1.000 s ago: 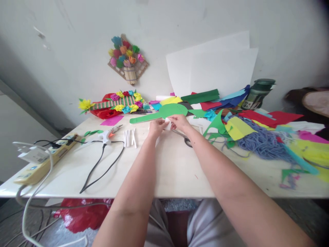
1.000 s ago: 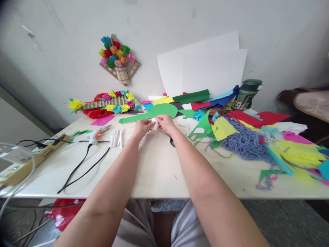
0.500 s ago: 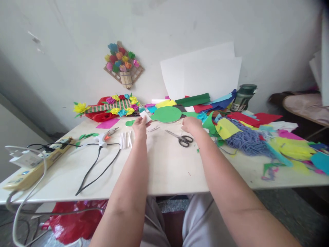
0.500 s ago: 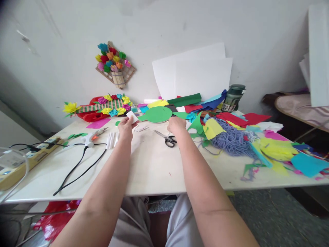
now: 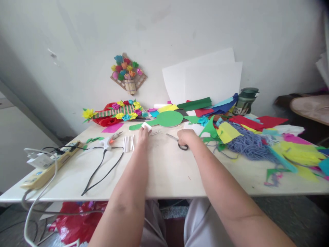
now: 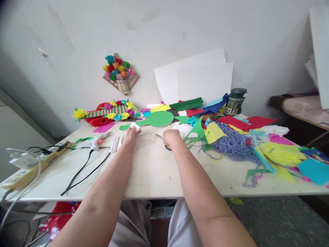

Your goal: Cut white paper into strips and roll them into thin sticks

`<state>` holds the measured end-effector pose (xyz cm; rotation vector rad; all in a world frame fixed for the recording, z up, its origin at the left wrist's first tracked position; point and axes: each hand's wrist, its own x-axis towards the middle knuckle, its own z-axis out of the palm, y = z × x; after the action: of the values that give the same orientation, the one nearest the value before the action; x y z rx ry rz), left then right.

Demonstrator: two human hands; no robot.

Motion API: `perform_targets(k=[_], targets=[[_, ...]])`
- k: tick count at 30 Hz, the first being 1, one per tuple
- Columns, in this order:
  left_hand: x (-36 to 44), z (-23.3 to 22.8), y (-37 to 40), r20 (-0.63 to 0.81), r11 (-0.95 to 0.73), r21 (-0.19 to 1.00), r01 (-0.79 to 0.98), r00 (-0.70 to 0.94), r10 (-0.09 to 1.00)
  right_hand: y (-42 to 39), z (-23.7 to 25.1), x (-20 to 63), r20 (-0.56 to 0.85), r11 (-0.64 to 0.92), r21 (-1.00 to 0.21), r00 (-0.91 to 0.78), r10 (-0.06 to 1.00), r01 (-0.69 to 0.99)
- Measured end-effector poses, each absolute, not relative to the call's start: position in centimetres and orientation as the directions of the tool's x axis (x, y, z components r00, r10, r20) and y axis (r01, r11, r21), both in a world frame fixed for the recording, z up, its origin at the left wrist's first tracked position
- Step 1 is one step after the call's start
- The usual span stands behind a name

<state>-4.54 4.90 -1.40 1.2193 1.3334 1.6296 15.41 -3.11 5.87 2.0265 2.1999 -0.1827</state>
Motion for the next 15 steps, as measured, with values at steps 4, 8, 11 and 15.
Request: perform_targets(k=[4, 8, 11, 15], targets=[[-4.2, -1.3, 5.3, 0.176, -0.243, 0.950, -0.197, -0.305, 0.936, -2.8, 5.9, 15.8, -0.160, 0.081, -0.016, -0.082, 0.984, 0.997], [-4.6, -1.0, 4.7, 0.194, -0.264, 0.956, -0.127, -0.399, 0.896, -2.4, 5.9, 16.8, -0.120, 0.060, -0.120, -0.074, 0.990, 0.991], [-4.4, -0.5, 3.7, 0.100, -0.153, 0.986, -0.066, -0.499, 0.861, -2.0, 5.5, 17.3, -0.098, 0.015, -0.246, -0.040, 0.994, 0.969], [-3.0, 0.1, 2.3, 0.027, -0.073, 0.995, -0.069, -0.518, 0.855, -1.5, 4.5, 17.1, -0.084, 0.006, -0.549, -0.062, 0.995, 0.836]])
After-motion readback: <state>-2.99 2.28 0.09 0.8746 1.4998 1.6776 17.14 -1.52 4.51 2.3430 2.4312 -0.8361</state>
